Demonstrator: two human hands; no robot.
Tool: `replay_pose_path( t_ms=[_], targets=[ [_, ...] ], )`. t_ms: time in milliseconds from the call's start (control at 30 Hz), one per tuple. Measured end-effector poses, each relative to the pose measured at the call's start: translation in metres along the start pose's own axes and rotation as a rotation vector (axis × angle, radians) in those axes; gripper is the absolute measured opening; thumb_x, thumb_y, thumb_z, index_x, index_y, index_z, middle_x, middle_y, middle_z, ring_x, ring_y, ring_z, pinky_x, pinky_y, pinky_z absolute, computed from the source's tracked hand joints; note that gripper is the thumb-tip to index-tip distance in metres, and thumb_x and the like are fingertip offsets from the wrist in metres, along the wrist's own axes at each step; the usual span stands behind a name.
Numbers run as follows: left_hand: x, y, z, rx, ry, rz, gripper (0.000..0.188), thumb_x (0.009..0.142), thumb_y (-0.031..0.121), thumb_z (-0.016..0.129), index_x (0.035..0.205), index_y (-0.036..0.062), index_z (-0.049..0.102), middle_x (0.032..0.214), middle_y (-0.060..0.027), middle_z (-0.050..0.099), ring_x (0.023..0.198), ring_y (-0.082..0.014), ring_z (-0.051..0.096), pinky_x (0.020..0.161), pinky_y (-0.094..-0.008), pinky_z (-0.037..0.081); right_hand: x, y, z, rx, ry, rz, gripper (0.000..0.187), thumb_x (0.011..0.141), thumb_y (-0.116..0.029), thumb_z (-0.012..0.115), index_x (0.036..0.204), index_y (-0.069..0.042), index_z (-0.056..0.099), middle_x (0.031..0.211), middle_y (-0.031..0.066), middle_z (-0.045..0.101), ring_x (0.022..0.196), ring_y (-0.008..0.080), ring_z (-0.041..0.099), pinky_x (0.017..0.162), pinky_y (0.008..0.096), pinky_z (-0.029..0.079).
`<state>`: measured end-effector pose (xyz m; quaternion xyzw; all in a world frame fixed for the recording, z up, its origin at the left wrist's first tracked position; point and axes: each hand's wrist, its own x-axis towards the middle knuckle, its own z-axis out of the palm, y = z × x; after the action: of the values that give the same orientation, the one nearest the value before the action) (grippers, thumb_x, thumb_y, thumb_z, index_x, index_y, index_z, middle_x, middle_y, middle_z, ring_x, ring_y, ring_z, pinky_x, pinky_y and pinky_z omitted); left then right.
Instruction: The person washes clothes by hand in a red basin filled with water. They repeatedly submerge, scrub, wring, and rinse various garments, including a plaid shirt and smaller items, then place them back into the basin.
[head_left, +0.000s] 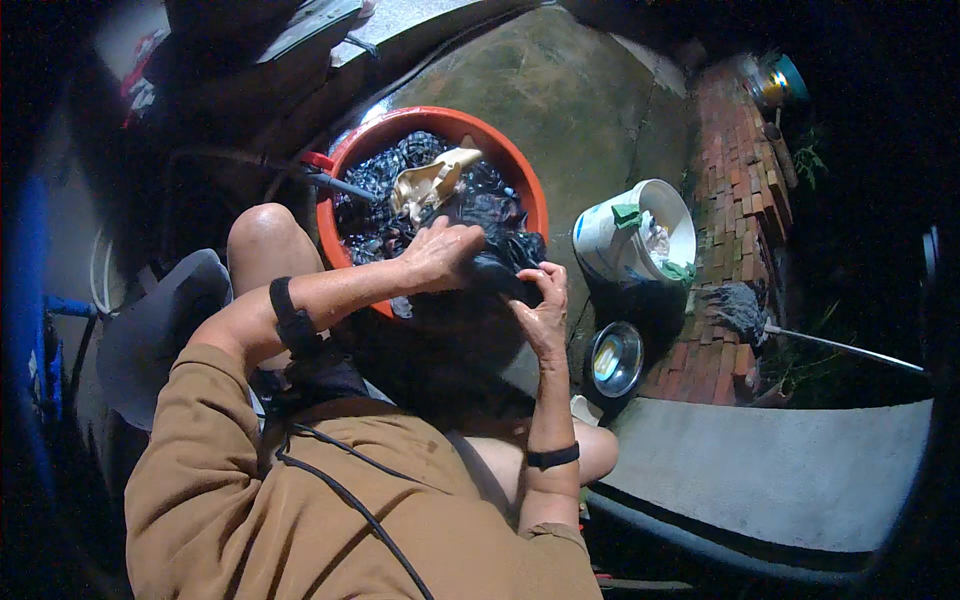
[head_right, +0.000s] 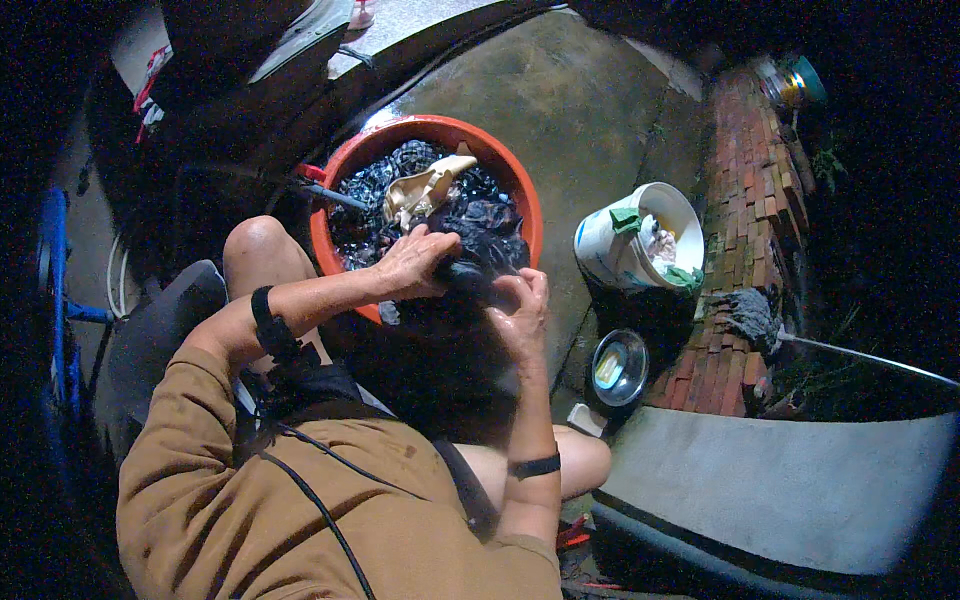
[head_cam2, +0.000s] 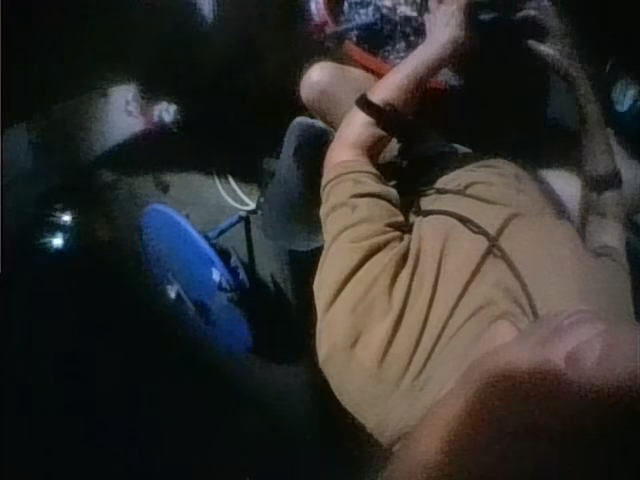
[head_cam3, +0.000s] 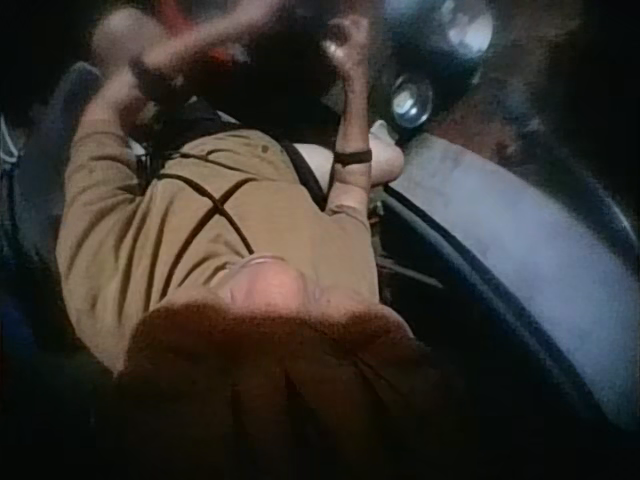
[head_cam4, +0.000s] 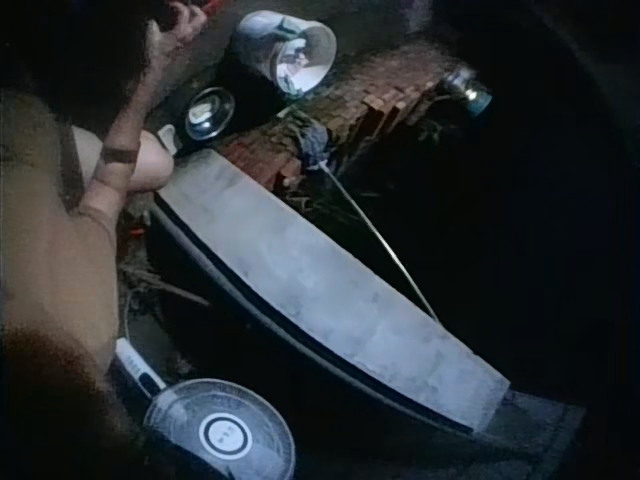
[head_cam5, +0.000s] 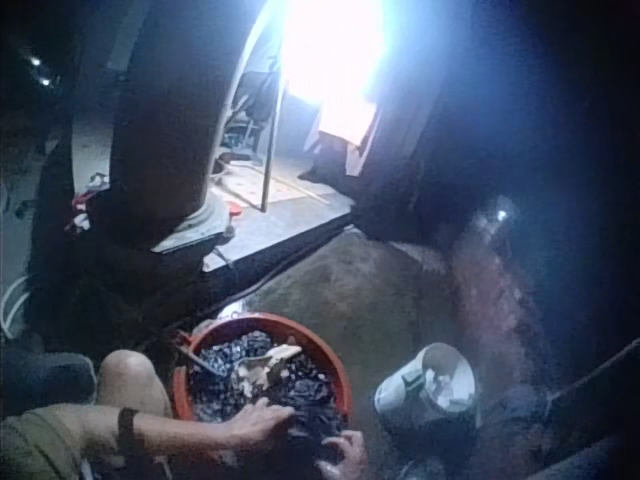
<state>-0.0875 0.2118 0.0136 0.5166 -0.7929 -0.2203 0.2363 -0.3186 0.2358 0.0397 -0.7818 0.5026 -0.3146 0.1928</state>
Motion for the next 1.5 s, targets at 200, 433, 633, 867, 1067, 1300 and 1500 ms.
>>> replay_pose_path(
  t_ms=[200, 433, 633, 867, 1067, 1300, 1500],
  targets=[
    [-0.017, -0.011, 0.02, 0.378, -0.268, -0.133, 0.106, 0.045, 0.046, 0.089, 0.135, 0.0169, 0.042, 0.149, -0.0155, 0.02, 0.137, -0.0495, 0.013, 0.095, -0.0749, 0.028, 0.005, 0.04, 0.024, -0.101, 0.064, 0.047, 0.061, 0.078, -0.036, 0.074, 0.132, -0.015, 0.055, 0.141, 0.0219, 0.035, 0.133, 0.0365, 0.034, 0.109, 0.0456, 0.031],
    [-0.005, -0.072, 0.049, 0.309, -0.37, -0.154, 0.144, 0.038, 0.055, 0.091, 0.153, 0.0294, 0.008, 0.159, -0.0127, -0.005, 0.138, -0.0564, 0.008, 0.102, -0.0734, 0.022, 0.029, 0.063, 0.126, -0.639, -0.17, 0.142, 0.074, 0.082, -0.066, 0.054, 0.145, -0.033, 0.035, 0.153, 0.0153, 0.017, 0.138, 0.0484, 0.013, 0.094, 0.0798, 0.021],
    [0.053, -0.117, 0.082, 0.447, -0.293, -0.199, 0.137, 0.047, 0.037, 0.093, 0.152, 0.0326, 0.004, 0.157, -0.0143, 0.004, 0.135, -0.0526, 0.021, 0.102, -0.0669, 0.03, 0.112, 0.117, 0.147, -0.601, -0.248, 0.383, 0.078, 0.079, -0.061, 0.06, 0.146, -0.034, 0.029, 0.152, 0.0193, 0.021, 0.136, 0.0499, 0.021, 0.096, 0.077, 0.022],
    [0.117, -0.141, 0.078, 0.306, -0.319, -0.338, 0.124, 0.056, 0.025, 0.088, 0.151, 0.0356, 0.011, 0.154, -0.014, 0.02, 0.138, -0.0416, 0.026, 0.104, -0.0605, 0.033, 0.188, 0.147, 0.154, -0.708, -0.331, 0.372, 0.074, 0.08, -0.068, 0.053, 0.14, -0.026, 0.045, 0.142, 0.0176, 0.041, 0.13, 0.0444, 0.034, 0.1, 0.069, 0.028],
    [0.132, -0.147, 0.078, 0.333, -0.367, -0.355, 0.122, 0.06, 0.026, 0.085, 0.152, 0.0368, 0.006, 0.155, -0.0157, 0.022, 0.14, -0.0421, 0.024, 0.109, -0.0583, 0.029, 0.198, 0.154, 0.159, -0.756, -0.305, 0.35, 0.069, 0.084, -0.065, 0.051, 0.138, -0.023, 0.049, 0.141, 0.0161, 0.043, 0.129, 0.0416, 0.036, 0.1, 0.0671, 0.027],
    [0.089, -0.123, 0.099, 0.474, -0.047, -0.372, 0.117, 0.064, 0.02, 0.081, 0.152, 0.0399, 0.006, 0.135, -0.0137, 0.046, 0.117, -0.0374, 0.046, 0.094, -0.0537, 0.039, 0.158, 0.135, 0.147, -0.551, -0.241, 0.336, 0.06, 0.085, -0.057, 0.056, 0.137, -0.028, 0.047, 0.138, 0.0124, 0.043, 0.13, 0.037, 0.036, 0.102, 0.0653, 0.026],
    [0.055, -0.1, 0.085, 0.405, -0.13, -0.276, 0.114, 0.058, 0.024, 0.086, 0.15, 0.0335, 0.019, 0.141, -0.0149, 0.036, 0.12, -0.0372, 0.043, 0.096, -0.0547, 0.038, 0.087, 0.11, 0.122, -0.59, 0.016, 0.039, 0.032, 0.081, -0.034, 0.068, 0.106, -0.016, 0.058, 0.103, 0.007, 0.056, 0.103, 0.0308, 0.052, 0.081, 0.0493, 0.043]
  ],
)
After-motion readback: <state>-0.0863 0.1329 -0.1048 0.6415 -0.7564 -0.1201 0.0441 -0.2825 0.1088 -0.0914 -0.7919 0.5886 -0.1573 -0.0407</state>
